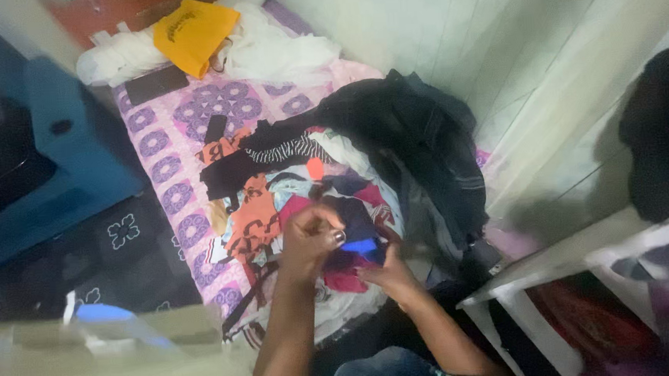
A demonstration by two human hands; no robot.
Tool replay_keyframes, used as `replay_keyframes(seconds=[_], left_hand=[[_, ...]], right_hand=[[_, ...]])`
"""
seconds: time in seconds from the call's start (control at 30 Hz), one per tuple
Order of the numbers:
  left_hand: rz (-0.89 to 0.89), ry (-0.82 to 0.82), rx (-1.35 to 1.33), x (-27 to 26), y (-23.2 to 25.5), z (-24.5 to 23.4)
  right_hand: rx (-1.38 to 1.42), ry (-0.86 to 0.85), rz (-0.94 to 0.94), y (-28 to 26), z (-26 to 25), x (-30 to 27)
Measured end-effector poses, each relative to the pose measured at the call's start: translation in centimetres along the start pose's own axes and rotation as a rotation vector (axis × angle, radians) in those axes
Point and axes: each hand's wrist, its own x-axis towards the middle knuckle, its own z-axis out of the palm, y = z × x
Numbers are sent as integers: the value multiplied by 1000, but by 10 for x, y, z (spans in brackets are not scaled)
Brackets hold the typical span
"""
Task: The person sorts clothing items from a pile on a bed and places them one at a time into a blue plastic basket on a chair.
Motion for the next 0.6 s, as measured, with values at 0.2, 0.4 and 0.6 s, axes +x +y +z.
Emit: replay_keyframes(seconds=[0.2,0.4,0.6], left_hand=[[242,47,85,-42,39,34],[365,347,-93,-96,86,33],[391,663,-143,-163,113,16]], right_hand=[[-335,-4,-104,14,-17,-16],[-641,41,-230,-45,-62,-72],[-951,-74,-543,-87,-75,-124]])
